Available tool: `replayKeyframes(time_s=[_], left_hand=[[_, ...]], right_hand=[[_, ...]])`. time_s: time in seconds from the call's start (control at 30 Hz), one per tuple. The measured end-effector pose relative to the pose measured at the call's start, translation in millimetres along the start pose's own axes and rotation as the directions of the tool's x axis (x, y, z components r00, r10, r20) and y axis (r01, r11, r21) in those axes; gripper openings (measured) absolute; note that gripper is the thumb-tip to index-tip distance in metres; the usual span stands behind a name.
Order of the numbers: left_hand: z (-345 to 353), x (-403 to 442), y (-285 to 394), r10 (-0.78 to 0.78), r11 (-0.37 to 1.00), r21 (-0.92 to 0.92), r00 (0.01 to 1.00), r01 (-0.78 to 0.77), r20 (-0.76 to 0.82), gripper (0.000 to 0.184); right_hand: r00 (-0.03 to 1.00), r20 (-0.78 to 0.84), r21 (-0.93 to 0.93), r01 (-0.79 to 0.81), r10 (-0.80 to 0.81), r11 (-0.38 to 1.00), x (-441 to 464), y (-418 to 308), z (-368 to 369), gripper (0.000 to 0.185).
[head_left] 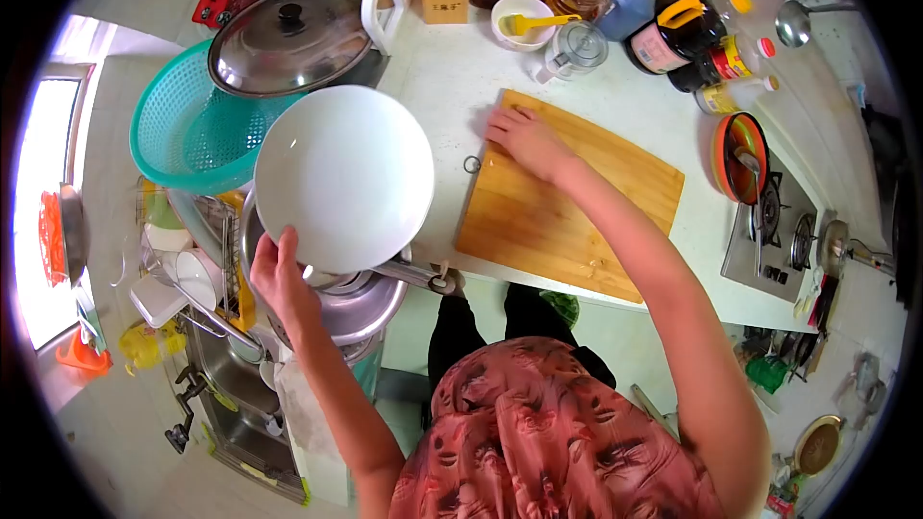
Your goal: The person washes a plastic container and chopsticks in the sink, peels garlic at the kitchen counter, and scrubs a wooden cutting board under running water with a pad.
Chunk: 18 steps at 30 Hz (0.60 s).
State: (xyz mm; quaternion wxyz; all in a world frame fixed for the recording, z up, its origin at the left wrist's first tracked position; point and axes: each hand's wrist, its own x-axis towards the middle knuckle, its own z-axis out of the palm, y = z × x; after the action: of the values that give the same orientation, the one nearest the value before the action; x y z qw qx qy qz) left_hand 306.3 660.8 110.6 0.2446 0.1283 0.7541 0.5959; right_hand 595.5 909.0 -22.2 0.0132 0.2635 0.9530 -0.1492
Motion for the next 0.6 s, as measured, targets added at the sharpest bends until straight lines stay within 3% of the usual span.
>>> replayKeyframes(time_s=[0.03, 0.1, 0.13, 0.2, 0.27, 0.33, 0.43, 0.6], left_hand=[[21, -1, 1, 0.028, 0.998, -0.048, 0.999, -0.027, 0.018, 0.018], [42, 13, -17, -0.056, 0.998, 0.037, 0.996, 0.053, 0.070, 0.019], [62, 14, -17, -0.113, 0.993, -0.006, 0.988, 0.114, 0.103, 0.020], [97, 17, -28, -0.231, 0.972, -0.013, 0.961, 0.236, 0.153, 0.020], [123, 25, -53, -0.353, 0.933, -0.003, 0.916, 0.360, 0.189, 0.015], [152, 22, -70, -0.408, 0.901, -0.087, 0.899, 0.424, 0.158, 0.015], [186, 8, -86, -0.441, 0.880, -0.150, 0.892, 0.451, 0.099, 0.018], [206, 11, -124, -0.475, 0.860, -0.234, 0.879, 0.454, -0.039, 0.027]], right_hand=[[0.999, -0.032, -0.003, -0.020, 0.020, 1.000, -15, -1, -3, 0.037], [0.982, -0.099, 0.201, -0.140, 0.162, 0.970, -47, -2, -13, 0.038], [0.964, -0.120, 0.303, -0.193, 0.238, 0.933, -66, -4, -21, 0.039], [0.884, -0.222, 0.432, -0.289, 0.411, 0.854, -116, -7, -39, 0.040], [0.769, -0.387, 0.436, -0.334, 0.510, 0.835, -172, 13, -23, 0.039], [0.609, -0.336, 0.620, -0.431, 0.718, 0.655, -226, 18, -19, 0.034], [0.467, -0.338, 0.604, -0.558, 0.817, 0.569, -298, 22, -4, 0.029], [0.338, -0.309, 0.647, -0.610, 0.889, 0.457, -362, 11, 16, 0.026]])
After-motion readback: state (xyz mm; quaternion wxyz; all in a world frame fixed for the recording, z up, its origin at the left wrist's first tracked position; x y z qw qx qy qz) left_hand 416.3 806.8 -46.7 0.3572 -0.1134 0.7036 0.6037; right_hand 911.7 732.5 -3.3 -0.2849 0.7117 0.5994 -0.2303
